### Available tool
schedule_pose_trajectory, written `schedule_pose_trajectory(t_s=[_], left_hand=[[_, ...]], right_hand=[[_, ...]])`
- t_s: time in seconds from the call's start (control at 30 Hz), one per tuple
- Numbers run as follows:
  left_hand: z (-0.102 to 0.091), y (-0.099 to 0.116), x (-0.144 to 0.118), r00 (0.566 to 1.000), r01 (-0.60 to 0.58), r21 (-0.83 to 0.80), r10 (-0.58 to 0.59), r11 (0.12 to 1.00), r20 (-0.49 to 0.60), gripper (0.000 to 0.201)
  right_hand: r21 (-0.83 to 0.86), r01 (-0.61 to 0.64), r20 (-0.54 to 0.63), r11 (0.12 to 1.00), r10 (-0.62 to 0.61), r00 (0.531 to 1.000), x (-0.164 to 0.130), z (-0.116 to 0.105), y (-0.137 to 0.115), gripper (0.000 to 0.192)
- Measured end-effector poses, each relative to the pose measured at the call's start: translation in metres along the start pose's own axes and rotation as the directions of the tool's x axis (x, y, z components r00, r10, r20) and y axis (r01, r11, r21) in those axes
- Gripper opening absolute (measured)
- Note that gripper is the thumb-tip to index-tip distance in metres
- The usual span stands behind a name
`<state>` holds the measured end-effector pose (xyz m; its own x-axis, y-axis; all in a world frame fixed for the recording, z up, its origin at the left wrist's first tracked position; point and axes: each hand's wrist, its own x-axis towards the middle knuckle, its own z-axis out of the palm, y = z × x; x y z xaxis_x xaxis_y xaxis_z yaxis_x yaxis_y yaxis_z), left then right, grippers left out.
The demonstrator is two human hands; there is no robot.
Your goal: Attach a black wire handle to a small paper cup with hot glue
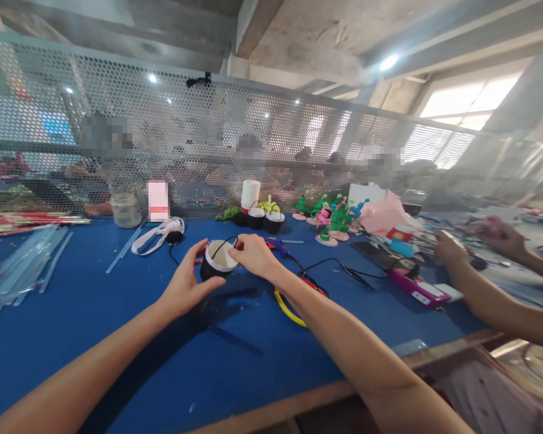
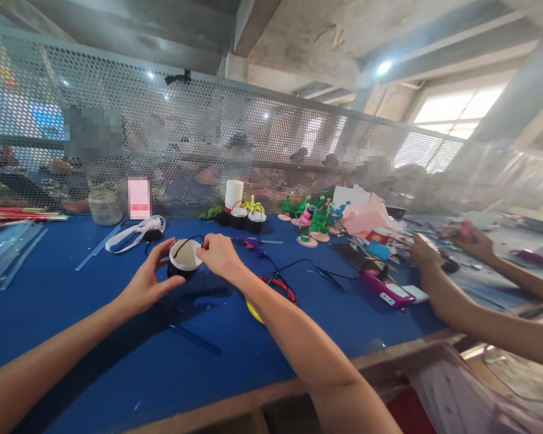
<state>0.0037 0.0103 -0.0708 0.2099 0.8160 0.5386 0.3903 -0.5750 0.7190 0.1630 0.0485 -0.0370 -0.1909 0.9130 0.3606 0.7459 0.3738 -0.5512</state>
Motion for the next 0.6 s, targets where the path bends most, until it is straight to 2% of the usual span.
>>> schedule_pose_trajectory(t_s=[0.07, 0.1, 0.17, 0.23, 0.33, 0.5, 0.6], left_hand=[[-0.004, 0.002, 0.003, 0.984, -0.003, -0.029, -0.002, 1.0, -0.18, 0.045], [-0.007, 0.003, 0.004, 0.961, 0.016, -0.03, -0.024, 0.999, -0.276, 0.034], [-0.012, 0.005, 0.007, 0.917, 0.116, 0.0, -0.107, 0.993, -0.383, 0.017], [-0.015, 0.004, 0.01, 0.909, 0.182, -0.015, -0.174, 0.983, -0.378, 0.014], [-0.017, -0.001, 0.012, 0.922, 0.227, -0.071, -0.238, 0.971, -0.304, 0.015], [-0.017, -0.008, 0.012, 0.923, 0.305, -0.052, -0.308, 0.951, -0.229, 0.03], [-0.017, -0.01, 0.012, 0.945, 0.256, 0.016, -0.247, 0.967, -0.213, 0.028]], right_hand=[[0.031, -0.027, -0.014, 0.999, 0.027, 1.0, 0.002, -0.003, 0.001, 0.009], [0.044, -0.033, -0.016, 0.998, 0.034, 0.999, 0.002, -0.004, 0.002, 0.009], [0.058, -0.04, -0.012, 0.998, 0.04, 0.999, 0.002, -0.005, 0.002, 0.009], [0.046, -0.042, -0.006, 0.998, 0.042, 0.999, 0.002, -0.005, 0.001, 0.01], [0.004, -0.038, -0.014, 0.999, 0.038, 0.999, 0.001, -0.004, 0.0, 0.01], [-0.049, -0.03, -0.025, 0.998, 0.029, 0.999, 0.002, -0.003, 0.0, 0.009], [-0.064, -0.026, -0.016, 0.998, 0.025, 1.0, 0.003, -0.002, 0.002, 0.01]])
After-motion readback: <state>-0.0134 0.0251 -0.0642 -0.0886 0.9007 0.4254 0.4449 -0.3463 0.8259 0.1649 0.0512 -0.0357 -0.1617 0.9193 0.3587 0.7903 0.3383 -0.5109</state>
